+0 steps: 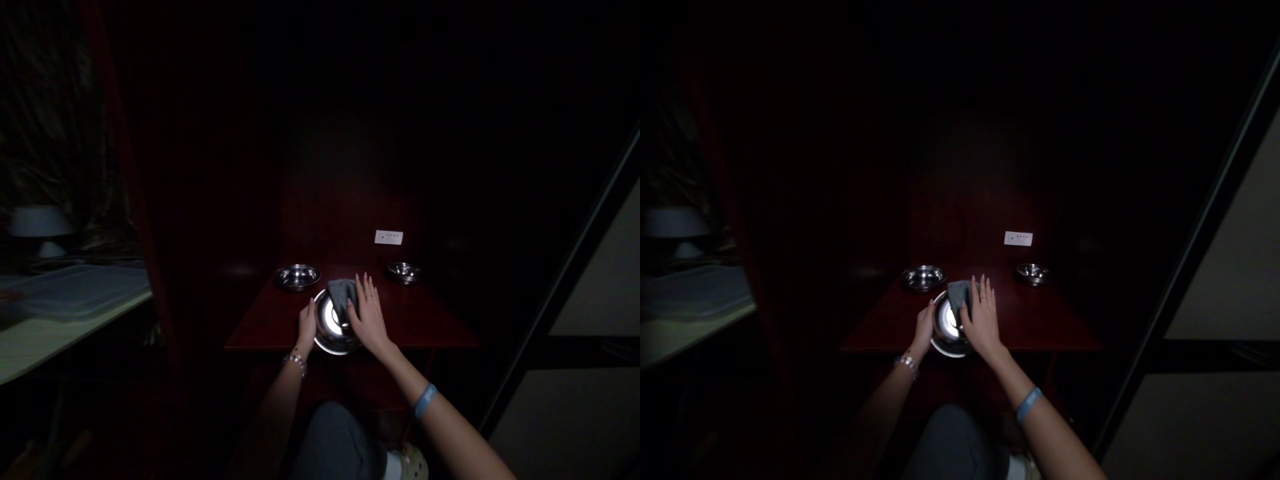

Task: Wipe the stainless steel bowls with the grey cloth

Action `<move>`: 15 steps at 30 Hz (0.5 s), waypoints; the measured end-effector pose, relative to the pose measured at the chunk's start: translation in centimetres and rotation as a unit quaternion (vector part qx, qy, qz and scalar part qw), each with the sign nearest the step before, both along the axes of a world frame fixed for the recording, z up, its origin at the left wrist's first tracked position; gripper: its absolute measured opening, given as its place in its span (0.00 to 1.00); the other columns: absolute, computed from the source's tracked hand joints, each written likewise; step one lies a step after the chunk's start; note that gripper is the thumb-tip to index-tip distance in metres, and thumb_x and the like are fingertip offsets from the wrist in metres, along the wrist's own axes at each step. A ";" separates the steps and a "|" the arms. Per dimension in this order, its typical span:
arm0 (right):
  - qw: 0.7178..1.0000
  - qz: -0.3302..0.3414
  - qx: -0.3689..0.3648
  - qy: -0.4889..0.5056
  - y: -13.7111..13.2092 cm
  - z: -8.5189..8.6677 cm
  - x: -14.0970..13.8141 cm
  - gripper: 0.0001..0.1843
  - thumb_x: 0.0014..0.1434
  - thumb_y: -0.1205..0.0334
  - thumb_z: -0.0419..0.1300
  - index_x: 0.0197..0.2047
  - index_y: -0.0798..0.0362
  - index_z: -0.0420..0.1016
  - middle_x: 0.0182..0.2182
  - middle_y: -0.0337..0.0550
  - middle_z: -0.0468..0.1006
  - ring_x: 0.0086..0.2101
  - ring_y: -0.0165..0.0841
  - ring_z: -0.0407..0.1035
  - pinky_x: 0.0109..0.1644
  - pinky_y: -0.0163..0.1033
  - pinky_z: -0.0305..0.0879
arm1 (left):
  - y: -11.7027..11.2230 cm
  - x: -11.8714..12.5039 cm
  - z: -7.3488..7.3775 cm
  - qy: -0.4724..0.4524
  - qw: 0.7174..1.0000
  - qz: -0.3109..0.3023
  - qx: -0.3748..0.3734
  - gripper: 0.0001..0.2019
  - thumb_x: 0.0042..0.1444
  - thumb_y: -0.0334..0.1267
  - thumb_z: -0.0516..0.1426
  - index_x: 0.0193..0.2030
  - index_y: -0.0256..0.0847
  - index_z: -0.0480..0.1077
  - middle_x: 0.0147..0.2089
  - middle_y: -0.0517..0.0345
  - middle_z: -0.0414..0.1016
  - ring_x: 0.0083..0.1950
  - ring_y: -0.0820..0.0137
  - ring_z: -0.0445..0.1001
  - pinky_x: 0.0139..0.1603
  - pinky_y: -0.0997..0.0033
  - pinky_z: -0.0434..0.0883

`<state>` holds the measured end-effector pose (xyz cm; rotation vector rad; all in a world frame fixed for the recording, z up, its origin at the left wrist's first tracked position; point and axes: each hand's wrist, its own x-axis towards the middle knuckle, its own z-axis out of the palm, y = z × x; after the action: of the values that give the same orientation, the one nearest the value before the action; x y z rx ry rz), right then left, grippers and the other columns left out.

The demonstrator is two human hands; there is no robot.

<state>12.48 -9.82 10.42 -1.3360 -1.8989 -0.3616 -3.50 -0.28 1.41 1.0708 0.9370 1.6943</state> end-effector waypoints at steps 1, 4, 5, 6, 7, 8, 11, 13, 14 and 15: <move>1.000 -0.006 -0.006 0.013 0.6 0.5 -0.3 0.35 0.68 0.55 0.44 0.74 0.57 0.40 0.73 0.52 0.39 0.71 0.43 0.34 0.71 0.56 0.45 | 0.1 0.0 0.0 0.001 1.000 0.000 0.000 0.23 0.57 0.56 0.54 0.40 0.36 0.76 0.40 0.48 0.81 0.39 0.63 0.78 0.42 0.65 0.74; 0.998 -0.035 -0.036 0.034 2.6 0.8 -1.3 0.33 0.69 0.55 0.43 0.73 0.56 0.45 0.73 0.52 0.44 0.71 0.42 0.37 0.71 0.55 0.43 | 0.1 -0.2 0.0 0.002 1.000 -0.006 -0.001 0.23 0.57 0.55 0.55 0.40 0.36 0.77 0.40 0.48 0.82 0.40 0.62 0.78 0.44 0.65 0.73; 0.997 -0.045 -0.050 0.037 3.2 0.4 -1.6 0.32 0.69 0.55 0.43 0.73 0.57 0.48 0.72 0.53 0.47 0.71 0.42 0.39 0.71 0.55 0.42 | 0.1 -0.2 0.0 0.002 1.000 -0.006 0.000 0.23 0.57 0.55 0.55 0.40 0.35 0.77 0.41 0.47 0.82 0.40 0.62 0.78 0.45 0.64 0.73; 0.996 -0.053 -0.063 0.038 3.7 0.0 -1.9 0.31 0.69 0.55 0.43 0.72 0.57 0.50 0.71 0.53 0.52 0.70 0.41 0.41 0.71 0.55 0.42 | 0.0 -0.3 0.0 0.000 1.000 -0.006 0.000 0.23 0.57 0.55 0.55 0.41 0.35 0.77 0.41 0.47 0.82 0.41 0.62 0.79 0.46 0.64 0.73; 0.995 -0.059 -0.074 0.038 4.1 -0.6 -2.1 0.30 0.70 0.55 0.42 0.71 0.56 0.53 0.69 0.52 0.56 0.70 0.40 0.44 0.71 0.54 0.42 | 0.0 -0.3 0.0 -0.001 1.000 -0.005 0.000 0.23 0.56 0.55 0.55 0.41 0.35 0.77 0.42 0.47 0.82 0.41 0.62 0.79 0.46 0.64 0.73; 0.994 -0.063 -0.083 0.036 4.4 -1.0 -2.4 0.28 0.70 0.56 0.42 0.70 0.55 0.56 0.68 0.51 0.60 0.69 0.39 0.47 0.70 0.53 0.43 | -0.1 -0.4 0.0 -0.003 1.000 -0.006 -0.001 0.23 0.56 0.55 0.55 0.41 0.35 0.77 0.42 0.46 0.82 0.42 0.62 0.79 0.47 0.63 0.73; 0.993 -0.070 -0.092 0.025 5.2 -1.7 -2.8 0.25 0.71 0.56 0.42 0.67 0.52 0.62 0.64 0.48 0.67 0.65 0.38 0.55 0.69 0.49 0.46 | -0.2 -0.5 0.1 -0.012 1.000 -0.011 -0.007 0.23 0.55 0.55 0.56 0.41 0.34 0.77 0.42 0.45 0.82 0.43 0.61 0.79 0.49 0.62 0.72; 0.994 -0.070 -0.088 0.013 5.4 -1.5 -3.0 0.24 0.71 0.56 0.43 0.66 0.50 0.64 0.62 0.49 0.69 0.62 0.38 0.59 0.67 0.48 0.49 | -0.1 -0.5 0.2 -0.020 1.000 -0.004 -0.010 0.23 0.55 0.55 0.57 0.41 0.34 0.77 0.42 0.45 0.82 0.44 0.60 0.79 0.49 0.62 0.72; 0.994 -0.069 -0.084 0.005 5.4 -1.4 -3.2 0.24 0.71 0.56 0.43 0.65 0.49 0.65 0.62 0.49 0.70 0.61 0.39 0.60 0.67 0.48 0.50 | -0.1 -0.5 0.2 -0.022 1.000 0.002 -0.010 0.22 0.55 0.54 0.56 0.41 0.35 0.77 0.43 0.45 0.82 0.44 0.60 0.79 0.50 0.62 0.72; 0.994 -0.070 -0.078 -0.003 5.4 -1.2 -3.5 0.23 0.71 0.56 0.44 0.64 0.48 0.65 0.61 0.49 0.70 0.61 0.39 0.61 0.66 0.49 0.50 | -0.1 -0.5 0.2 -0.023 1.000 0.008 -0.010 0.22 0.55 0.54 0.56 0.40 0.35 0.77 0.43 0.45 0.81 0.44 0.61 0.78 0.50 0.63 0.72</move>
<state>9.00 -4.41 9.27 -1.5781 -1.8755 -0.2913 -4.00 -0.33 1.63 1.0098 0.9330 1.7125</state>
